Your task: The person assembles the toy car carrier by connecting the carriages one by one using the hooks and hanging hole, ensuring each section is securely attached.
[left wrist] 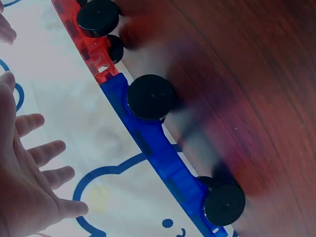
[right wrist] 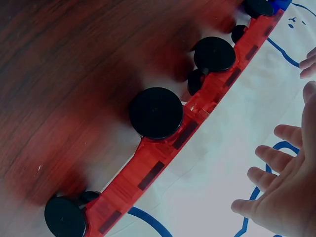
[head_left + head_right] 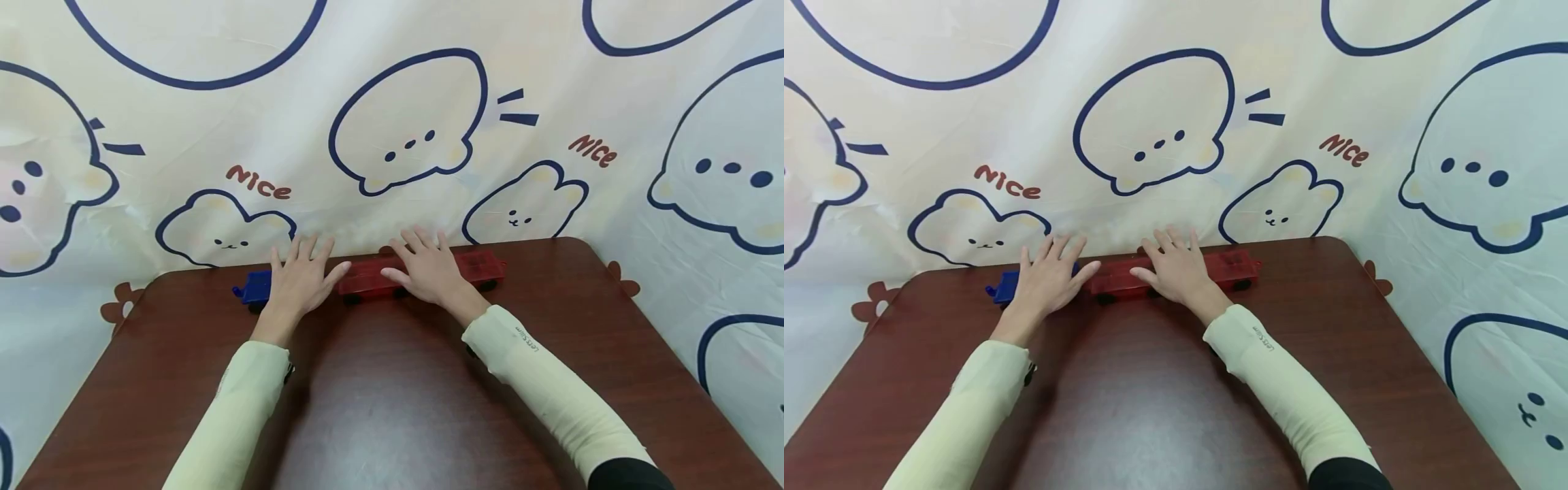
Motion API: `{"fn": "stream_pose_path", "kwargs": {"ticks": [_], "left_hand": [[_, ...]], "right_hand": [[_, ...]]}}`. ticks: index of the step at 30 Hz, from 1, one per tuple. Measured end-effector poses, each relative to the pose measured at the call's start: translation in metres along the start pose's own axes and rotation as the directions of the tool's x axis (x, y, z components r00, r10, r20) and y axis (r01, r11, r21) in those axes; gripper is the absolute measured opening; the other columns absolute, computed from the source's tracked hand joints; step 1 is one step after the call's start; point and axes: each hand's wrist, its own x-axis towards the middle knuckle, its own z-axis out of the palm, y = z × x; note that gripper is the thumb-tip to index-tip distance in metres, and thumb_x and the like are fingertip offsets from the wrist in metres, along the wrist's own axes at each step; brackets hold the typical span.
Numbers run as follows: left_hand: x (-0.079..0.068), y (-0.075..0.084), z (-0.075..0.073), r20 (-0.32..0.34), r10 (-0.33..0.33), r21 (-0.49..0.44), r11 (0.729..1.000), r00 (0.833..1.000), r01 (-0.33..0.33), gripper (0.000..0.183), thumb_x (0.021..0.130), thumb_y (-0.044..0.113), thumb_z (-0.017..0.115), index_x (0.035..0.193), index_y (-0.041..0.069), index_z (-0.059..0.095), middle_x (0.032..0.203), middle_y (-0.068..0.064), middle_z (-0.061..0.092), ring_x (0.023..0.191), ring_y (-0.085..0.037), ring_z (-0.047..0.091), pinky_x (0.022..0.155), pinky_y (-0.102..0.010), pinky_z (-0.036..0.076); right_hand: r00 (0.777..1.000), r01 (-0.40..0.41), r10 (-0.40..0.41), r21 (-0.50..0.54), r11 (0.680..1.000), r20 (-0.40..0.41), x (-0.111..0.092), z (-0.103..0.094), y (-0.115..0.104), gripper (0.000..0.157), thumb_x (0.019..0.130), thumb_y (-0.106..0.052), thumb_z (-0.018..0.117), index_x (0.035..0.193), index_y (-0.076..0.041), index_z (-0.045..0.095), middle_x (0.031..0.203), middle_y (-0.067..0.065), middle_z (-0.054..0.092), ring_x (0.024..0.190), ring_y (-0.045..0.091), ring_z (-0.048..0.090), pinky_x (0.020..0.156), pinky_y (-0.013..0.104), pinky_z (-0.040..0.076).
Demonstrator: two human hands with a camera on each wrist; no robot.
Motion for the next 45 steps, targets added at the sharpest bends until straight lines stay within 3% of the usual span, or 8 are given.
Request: {"fn": "stream_pose_path", "kwargs": {"ticks": [15, 29, 45], "left_hand": [[-0.009, -0.018, -0.001, -0.009, -0.017, -0.047, 0.999, 1.0, 0.016, 0.078, 0.101, 0.066, 0.039, 0.162, 0.017, 0.029, 0.165, -0.021, 0.023, 0.151, -0.046, 0.013, 0.115, -0.071, -0.004], [-0.013, -0.027, -0.001, -0.056, -0.001, -0.042, 0.999, 0.998, -0.001, 0.077, 0.102, 0.064, 0.041, 0.159, 0.014, 0.034, 0.161, -0.023, 0.029, 0.149, -0.047, 0.02, 0.115, -0.072, 0.001], [-0.018, -0.038, 0.002, -0.044, -0.024, -0.012, 1.0, 0.999, 0.023, 0.074, 0.102, 0.058, 0.047, 0.158, 0.012, 0.036, 0.159, -0.026, 0.032, 0.148, -0.047, 0.02, 0.115, -0.072, 0.003]], "right_hand": [[0.996, 0.074, -0.073, 0.015, 0.997, -0.05, 0.004, 0.008, -0.009, 0.069, 0.102, -0.065, 0.038, 0.154, -0.019, 0.046, 0.16, 0.008, 0.039, 0.151, 0.03, 0.026, 0.119, 0.063, 0.015], [0.995, 0.084, -0.083, 0.033, 0.996, -0.049, 0.009, 0.013, -0.019, 0.065, 0.102, -0.062, 0.042, 0.152, -0.02, 0.05, 0.157, 0.008, 0.044, 0.147, 0.031, 0.032, 0.119, 0.059, 0.021], [0.995, 0.094, -0.092, 0.079, 0.992, -0.028, 0.01, 0.017, -0.033, 0.064, 0.102, -0.06, 0.045, 0.153, -0.021, 0.048, 0.157, 0.007, 0.043, 0.148, 0.029, 0.031, 0.12, 0.057, 0.019]]}}
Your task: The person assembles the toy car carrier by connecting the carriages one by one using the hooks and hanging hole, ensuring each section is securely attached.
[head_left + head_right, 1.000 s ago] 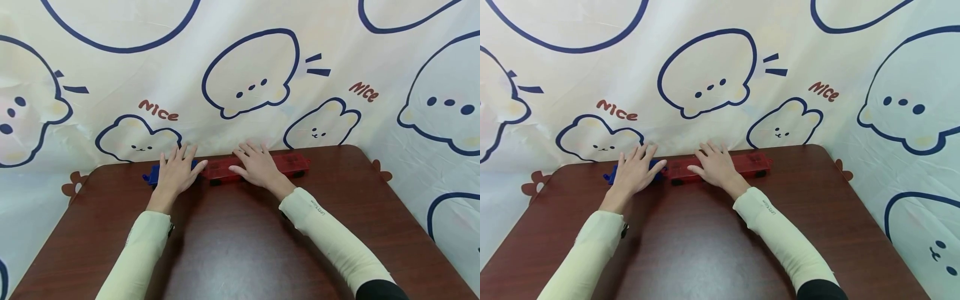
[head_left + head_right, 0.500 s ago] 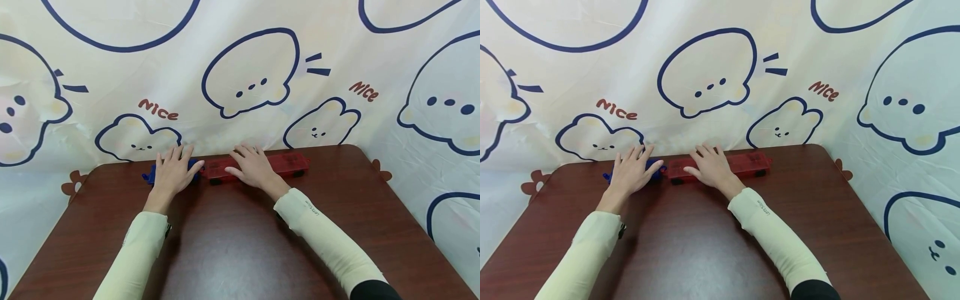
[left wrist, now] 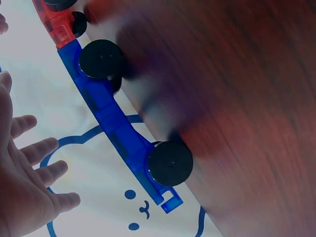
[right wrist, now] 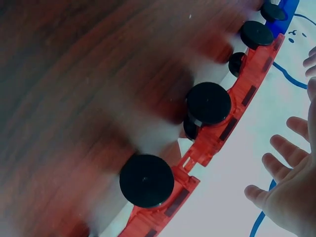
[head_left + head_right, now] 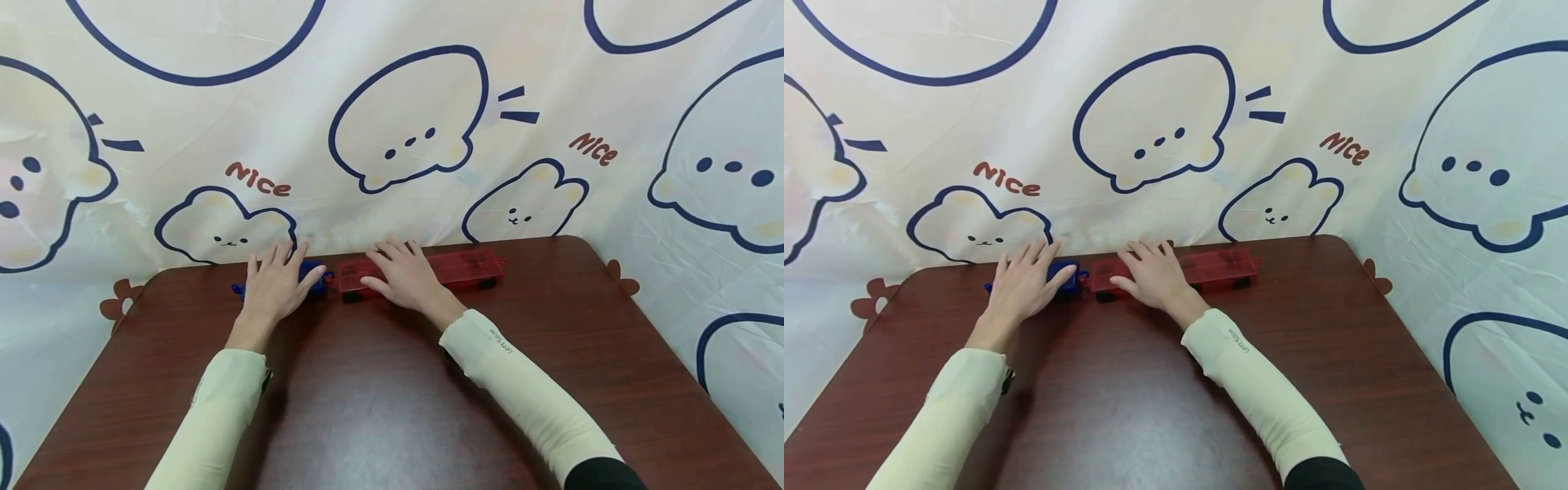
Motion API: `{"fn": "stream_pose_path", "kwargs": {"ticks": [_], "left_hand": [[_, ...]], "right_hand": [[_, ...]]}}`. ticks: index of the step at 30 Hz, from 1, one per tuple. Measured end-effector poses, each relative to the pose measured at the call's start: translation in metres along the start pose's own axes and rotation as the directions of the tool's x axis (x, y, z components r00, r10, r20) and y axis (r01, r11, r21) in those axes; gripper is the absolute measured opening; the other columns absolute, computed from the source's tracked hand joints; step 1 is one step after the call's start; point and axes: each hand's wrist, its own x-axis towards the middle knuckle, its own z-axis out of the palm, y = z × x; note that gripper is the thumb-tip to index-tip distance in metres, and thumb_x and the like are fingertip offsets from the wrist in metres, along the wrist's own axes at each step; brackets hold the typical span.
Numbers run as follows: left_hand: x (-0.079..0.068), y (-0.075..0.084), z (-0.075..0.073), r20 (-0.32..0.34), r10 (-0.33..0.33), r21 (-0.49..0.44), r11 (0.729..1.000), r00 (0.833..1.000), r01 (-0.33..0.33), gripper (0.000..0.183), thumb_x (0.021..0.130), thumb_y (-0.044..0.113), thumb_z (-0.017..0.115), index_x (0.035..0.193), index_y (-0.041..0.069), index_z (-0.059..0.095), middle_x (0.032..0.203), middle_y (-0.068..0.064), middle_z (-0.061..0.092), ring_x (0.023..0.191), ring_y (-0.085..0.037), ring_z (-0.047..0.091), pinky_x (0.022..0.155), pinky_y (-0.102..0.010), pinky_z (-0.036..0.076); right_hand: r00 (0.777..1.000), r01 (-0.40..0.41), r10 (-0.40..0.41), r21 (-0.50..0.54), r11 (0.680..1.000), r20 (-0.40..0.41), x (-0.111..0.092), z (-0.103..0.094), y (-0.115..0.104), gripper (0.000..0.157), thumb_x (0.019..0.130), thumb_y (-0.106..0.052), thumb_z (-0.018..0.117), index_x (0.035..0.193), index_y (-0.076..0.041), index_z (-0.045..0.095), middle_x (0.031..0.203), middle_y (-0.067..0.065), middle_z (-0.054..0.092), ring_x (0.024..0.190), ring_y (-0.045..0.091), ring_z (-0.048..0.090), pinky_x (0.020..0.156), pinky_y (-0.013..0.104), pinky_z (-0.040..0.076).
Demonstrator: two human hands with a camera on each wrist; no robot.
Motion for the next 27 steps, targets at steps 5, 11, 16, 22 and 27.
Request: {"fn": "stream_pose_path", "kwargs": {"ticks": [5, 11, 16, 22, 27], "left_hand": [[-0.004, -0.004, 0.001, 0.028, -0.01, 0.001, 1.0, 1.0, 0.01, 0.077, 0.102, 0.063, 0.043, 0.158, 0.011, 0.035, 0.16, -0.026, 0.029, 0.148, -0.047, 0.018, 0.115, -0.072, 0.002], [-0.007, -0.011, 0.001, 0.053, -0.005, 0.003, 1.0, 0.999, 0.005, 0.08, 0.101, 0.065, 0.04, 0.159, 0.009, 0.033, 0.161, -0.025, 0.027, 0.149, -0.047, 0.016, 0.115, -0.072, 0.002], [-0.009, -0.016, 0.002, 0.07, -0.002, 0.007, 1.0, 0.998, 0.001, 0.082, 0.101, 0.066, 0.041, 0.16, 0.01, 0.031, 0.162, -0.025, 0.026, 0.149, -0.048, 0.015, 0.114, -0.072, 0.0], [-0.01, -0.021, 0.004, 0.087, 0.005, 0.017, 1.0, 0.996, -0.006, 0.082, 0.1, 0.066, 0.041, 0.16, 0.01, 0.03, 0.162, -0.025, 0.025, 0.149, -0.05, 0.015, 0.114, -0.074, 0.002], [-0.011, -0.026, 0.007, 0.106, 0.005, 0.023, 1.0, 0.994, -0.008, 0.083, 0.1, 0.068, 0.04, 0.16, 0.011, 0.03, 0.163, -0.025, 0.024, 0.149, -0.049, 0.013, 0.114, -0.073, 0.003]], "right_hand": [[1.0, 0.01, -0.01, 0.009, 1.0, -0.001, -0.001, 0.004, -0.001, 0.064, 0.102, -0.06, 0.046, 0.153, -0.021, 0.048, 0.157, 0.008, 0.043, 0.147, 0.03, 0.032, 0.12, 0.058, 0.02], [1.0, 0.018, -0.018, 0.016, 1.0, 0.002, 0.0, 0.006, -0.002, 0.065, 0.102, -0.06, 0.047, 0.153, -0.02, 0.048, 0.158, 0.009, 0.043, 0.149, 0.031, 0.031, 0.119, 0.059, 0.02], [0.999, 0.006, -0.007, 0.038, 0.999, 0.031, 0.001, 0.009, -0.002, 0.068, 0.101, -0.062, 0.046, 0.154, -0.02, 0.047, 0.16, 0.008, 0.04, 0.15, 0.03, 0.028, 0.119, 0.06, 0.018], [0.997, 0.002, -0.006, 0.053, 0.999, 0.073, 0.001, 0.012, -0.002, 0.07, 0.1, -0.064, 0.046, 0.155, -0.021, 0.045, 0.162, 0.006, 0.036, 0.151, 0.028, 0.026, 0.12, 0.059, 0.017], [0.994, -0.006, 0.0, 0.062, 0.998, 0.106, 0.0, 0.018, -0.002, 0.071, 0.099, -0.065, 0.046, 0.157, -0.023, 0.042, 0.163, 0.004, 0.034, 0.153, 0.026, 0.022, 0.122, 0.057, 0.013]]}}
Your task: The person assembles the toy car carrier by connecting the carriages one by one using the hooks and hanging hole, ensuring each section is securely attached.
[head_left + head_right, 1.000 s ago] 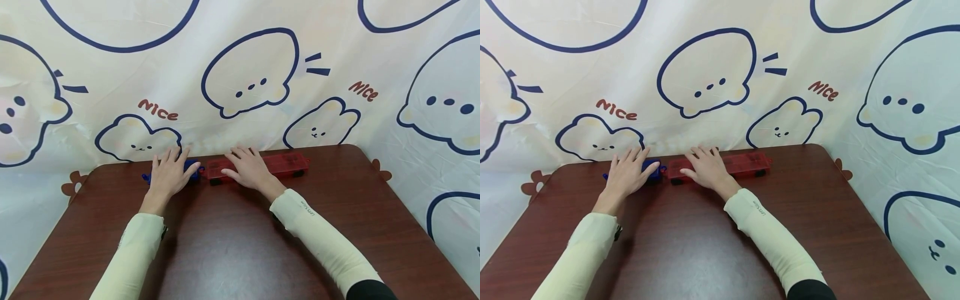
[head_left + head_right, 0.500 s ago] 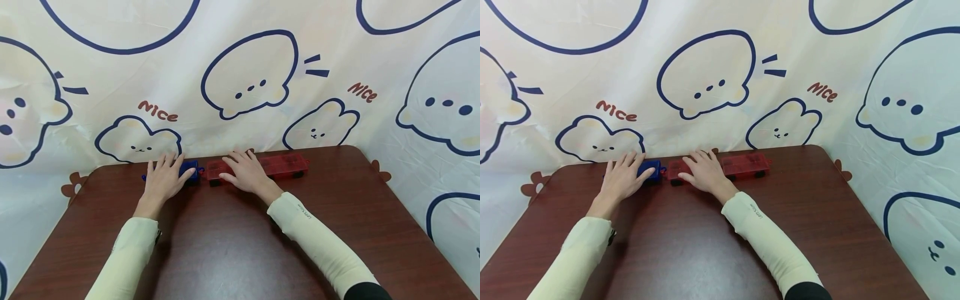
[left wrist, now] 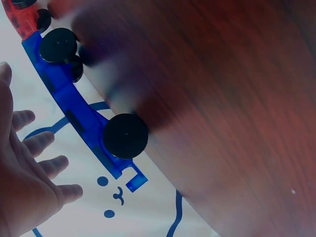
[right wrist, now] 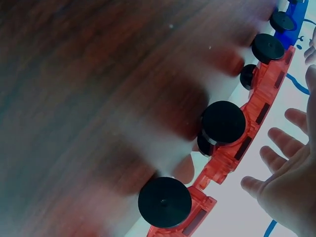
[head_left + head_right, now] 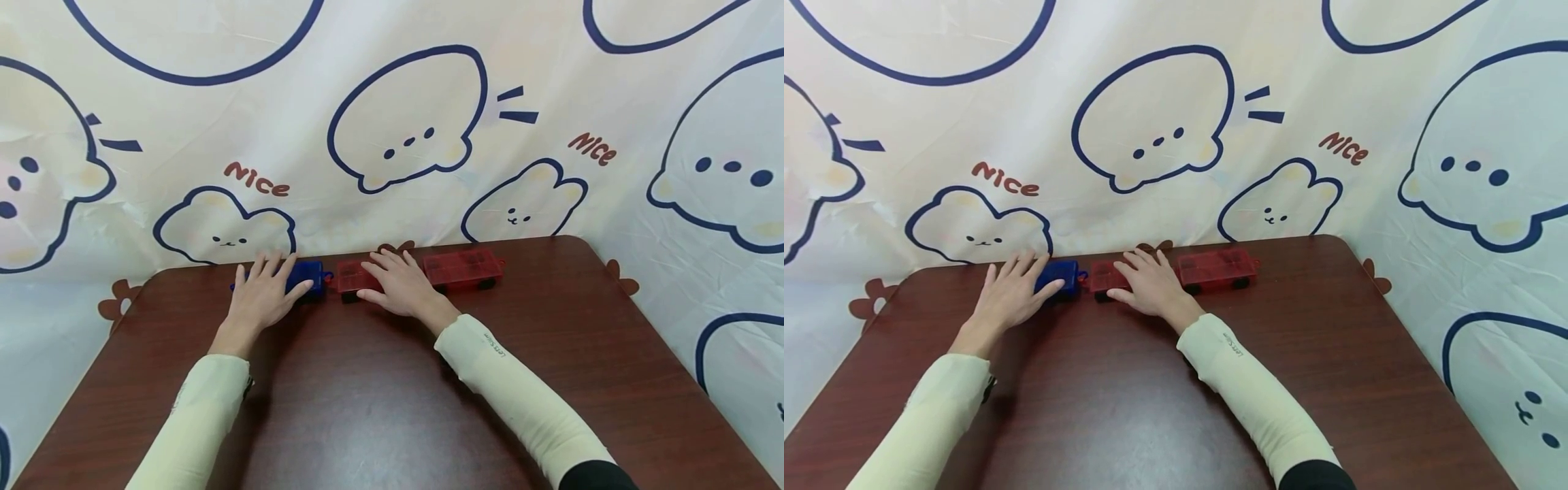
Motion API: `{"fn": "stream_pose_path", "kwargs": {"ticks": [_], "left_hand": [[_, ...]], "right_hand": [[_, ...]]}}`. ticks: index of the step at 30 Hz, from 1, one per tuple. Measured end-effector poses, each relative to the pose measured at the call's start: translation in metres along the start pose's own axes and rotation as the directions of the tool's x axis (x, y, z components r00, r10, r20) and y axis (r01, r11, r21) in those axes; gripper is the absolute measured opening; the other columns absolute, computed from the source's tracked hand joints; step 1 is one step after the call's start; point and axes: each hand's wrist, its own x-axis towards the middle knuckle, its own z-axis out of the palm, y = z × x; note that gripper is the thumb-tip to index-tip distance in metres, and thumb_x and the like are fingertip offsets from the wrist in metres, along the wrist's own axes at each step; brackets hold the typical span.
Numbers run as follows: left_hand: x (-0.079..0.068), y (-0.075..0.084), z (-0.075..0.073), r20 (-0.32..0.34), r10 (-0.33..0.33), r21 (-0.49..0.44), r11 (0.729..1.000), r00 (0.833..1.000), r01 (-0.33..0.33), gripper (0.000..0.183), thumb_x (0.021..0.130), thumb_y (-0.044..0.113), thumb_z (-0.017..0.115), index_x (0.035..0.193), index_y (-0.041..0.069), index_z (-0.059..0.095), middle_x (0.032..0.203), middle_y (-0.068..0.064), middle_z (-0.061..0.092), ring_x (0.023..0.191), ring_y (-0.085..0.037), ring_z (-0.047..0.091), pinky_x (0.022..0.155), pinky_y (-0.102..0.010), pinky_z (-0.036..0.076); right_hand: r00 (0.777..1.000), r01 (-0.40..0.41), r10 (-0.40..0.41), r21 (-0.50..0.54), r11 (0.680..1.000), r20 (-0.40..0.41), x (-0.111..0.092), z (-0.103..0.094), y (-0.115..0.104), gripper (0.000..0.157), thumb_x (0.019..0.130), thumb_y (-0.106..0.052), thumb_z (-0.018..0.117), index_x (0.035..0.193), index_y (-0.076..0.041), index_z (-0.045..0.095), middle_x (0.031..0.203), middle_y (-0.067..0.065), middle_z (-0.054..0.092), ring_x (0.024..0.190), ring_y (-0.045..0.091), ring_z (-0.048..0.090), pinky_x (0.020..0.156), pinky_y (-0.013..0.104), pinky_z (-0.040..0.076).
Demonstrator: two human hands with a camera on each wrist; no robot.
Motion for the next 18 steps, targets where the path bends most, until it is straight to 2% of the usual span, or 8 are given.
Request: {"fn": "stream_pose_path", "kwargs": {"ticks": [9, 18], "left_hand": [[-0.004, -0.006, 0.002, 0.04, 0.01, 0.036, 0.999, 0.999, -0.012, 0.088, 0.099, 0.072, 0.034, 0.16, 0.009, 0.029, 0.163, -0.025, 0.023, 0.15, -0.047, 0.009, 0.114, -0.074, 0.002], [-0.003, -0.011, 0.006, 0.124, 0.013, 0.045, 0.999, 0.992, -0.019, 0.096, 0.095, 0.078, 0.033, 0.161, 0.01, 0.025, 0.165, -0.026, 0.017, 0.151, -0.049, 0.003, 0.114, -0.072, -0.004]], "right_hand": [[1.0, 0.021, -0.021, 0.012, 1.0, -0.006, 0.001, 0.002, -0.002, 0.071, 0.099, -0.066, 0.046, 0.156, -0.023, 0.043, 0.163, 0.004, 0.035, 0.153, 0.025, 0.022, 0.122, 0.056, 0.013], [0.999, 0.047, -0.047, 0.02, 0.999, -0.003, 0.006, 0.005, -0.002, 0.072, 0.099, -0.068, 0.045, 0.156, -0.024, 0.043, 0.162, 0.002, 0.036, 0.153, 0.023, 0.021, 0.122, 0.056, 0.011]]}}
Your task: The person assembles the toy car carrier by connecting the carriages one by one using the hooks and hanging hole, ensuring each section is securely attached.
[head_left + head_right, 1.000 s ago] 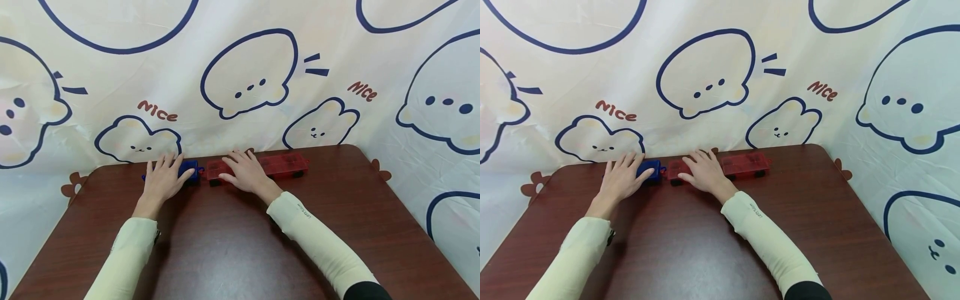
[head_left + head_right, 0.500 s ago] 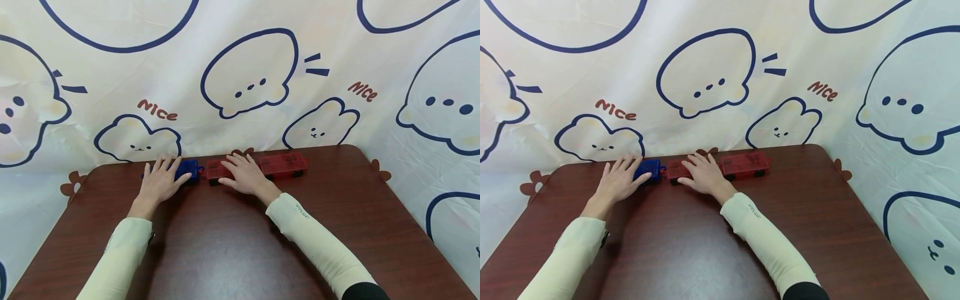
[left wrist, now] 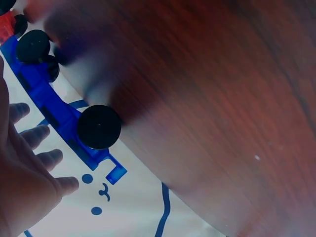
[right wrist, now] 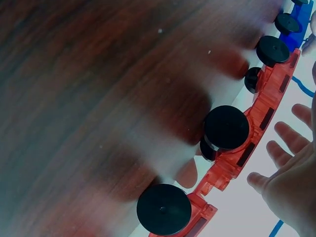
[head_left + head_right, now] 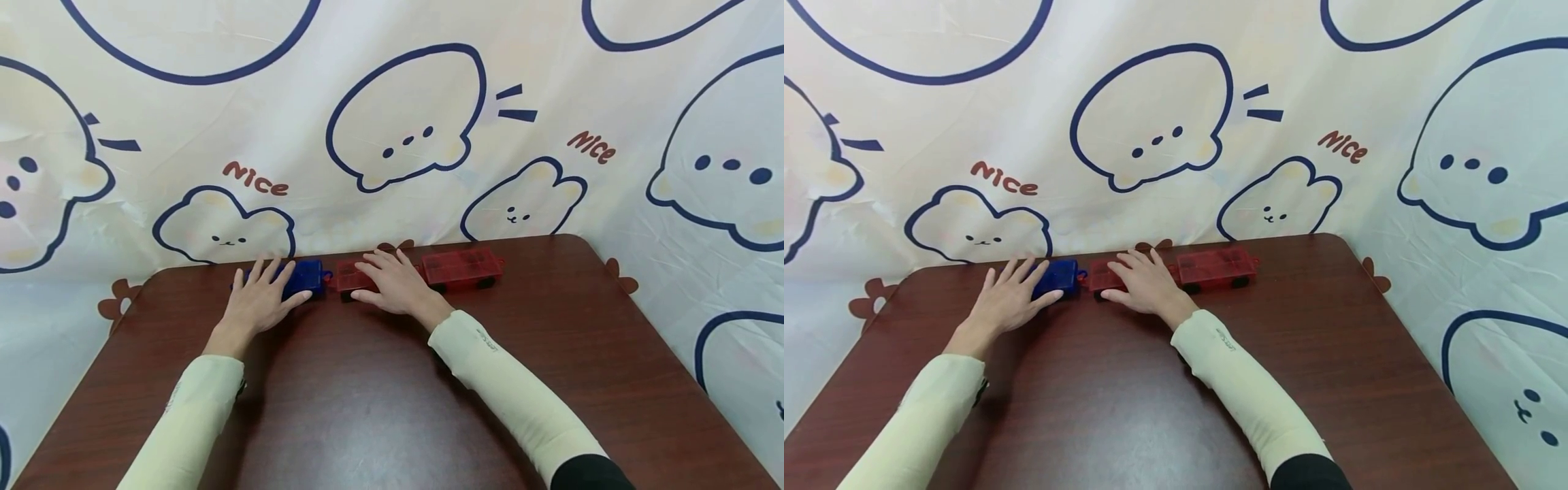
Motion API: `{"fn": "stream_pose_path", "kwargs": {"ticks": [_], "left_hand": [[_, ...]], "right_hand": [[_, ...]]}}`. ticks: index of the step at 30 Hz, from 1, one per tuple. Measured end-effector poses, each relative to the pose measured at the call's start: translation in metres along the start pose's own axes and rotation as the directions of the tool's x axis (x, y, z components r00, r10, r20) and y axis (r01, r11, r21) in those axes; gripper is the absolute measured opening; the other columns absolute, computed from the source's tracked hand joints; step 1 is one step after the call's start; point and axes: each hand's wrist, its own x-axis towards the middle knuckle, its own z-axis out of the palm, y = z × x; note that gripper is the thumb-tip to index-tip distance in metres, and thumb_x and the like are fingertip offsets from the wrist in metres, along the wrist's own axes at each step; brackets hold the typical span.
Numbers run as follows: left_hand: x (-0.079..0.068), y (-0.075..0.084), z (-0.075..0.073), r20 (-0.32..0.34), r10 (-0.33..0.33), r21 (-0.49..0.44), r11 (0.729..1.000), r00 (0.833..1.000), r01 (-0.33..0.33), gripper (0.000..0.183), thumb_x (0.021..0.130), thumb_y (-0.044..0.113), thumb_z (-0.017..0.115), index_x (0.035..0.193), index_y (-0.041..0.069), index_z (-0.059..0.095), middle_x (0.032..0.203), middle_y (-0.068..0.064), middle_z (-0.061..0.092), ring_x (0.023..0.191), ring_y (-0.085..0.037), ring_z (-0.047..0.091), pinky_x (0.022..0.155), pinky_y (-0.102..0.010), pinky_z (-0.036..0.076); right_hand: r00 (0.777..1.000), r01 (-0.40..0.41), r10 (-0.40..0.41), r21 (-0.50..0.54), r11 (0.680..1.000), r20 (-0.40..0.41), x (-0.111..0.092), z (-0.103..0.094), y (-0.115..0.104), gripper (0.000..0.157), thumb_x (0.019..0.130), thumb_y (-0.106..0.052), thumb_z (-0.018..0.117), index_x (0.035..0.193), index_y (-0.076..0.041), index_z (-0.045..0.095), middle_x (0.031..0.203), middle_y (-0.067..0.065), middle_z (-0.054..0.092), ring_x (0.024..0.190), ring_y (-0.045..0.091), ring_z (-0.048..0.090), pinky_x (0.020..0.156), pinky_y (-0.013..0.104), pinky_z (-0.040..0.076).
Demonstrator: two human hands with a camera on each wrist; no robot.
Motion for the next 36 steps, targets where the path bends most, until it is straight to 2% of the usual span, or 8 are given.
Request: {"fn": "stream_pose_path", "kwargs": {"ticks": [14, 28, 36], "left_hand": [[0.009, -0.004, 0.007, 0.012, 0.049, 0.014, 0.999, 0.999, -0.049, 0.099, 0.092, 0.082, 0.03, 0.163, 0.014, 0.02, 0.166, -0.025, 0.015, 0.152, -0.047, -0.002, 0.114, -0.072, -0.003], [0.012, -0.005, 0.01, 0.031, 0.08, -0.022, 0.997, 0.996, -0.08, 0.093, 0.096, 0.078, 0.029, 0.164, 0.016, 0.017, 0.166, -0.024, 0.014, 0.151, -0.049, -0.001, 0.112, -0.074, -0.005], [0.014, -0.007, 0.013, 0.01, 0.106, -0.025, 0.994, 0.994, -0.106, 0.086, 0.099, 0.073, 0.029, 0.164, 0.018, 0.018, 0.167, -0.023, 0.014, 0.151, -0.049, 0.002, 0.112, -0.075, -0.003]], "right_hand": [[1.0, -0.013, 0.014, -0.015, 1.0, 0.014, 0.005, 0.003, 0.006, 0.073, 0.098, -0.067, 0.047, 0.157, -0.023, 0.041, 0.164, 0.002, 0.033, 0.153, 0.024, 0.02, 0.122, 0.057, 0.011], [1.0, -0.005, 0.005, -0.012, 1.0, 0.027, 0.008, 0.009, 0.009, 0.074, 0.099, -0.066, 0.046, 0.158, -0.024, 0.038, 0.165, 0.002, 0.031, 0.153, 0.023, 0.019, 0.122, 0.054, 0.011], [0.998, 0.003, 0.0, -0.054, 0.999, 0.059, 0.01, 0.012, 0.009, 0.068, 0.102, -0.063, 0.043, 0.158, -0.024, 0.038, 0.165, 0.002, 0.03, 0.154, 0.022, 0.017, 0.123, 0.052, 0.008]]}}
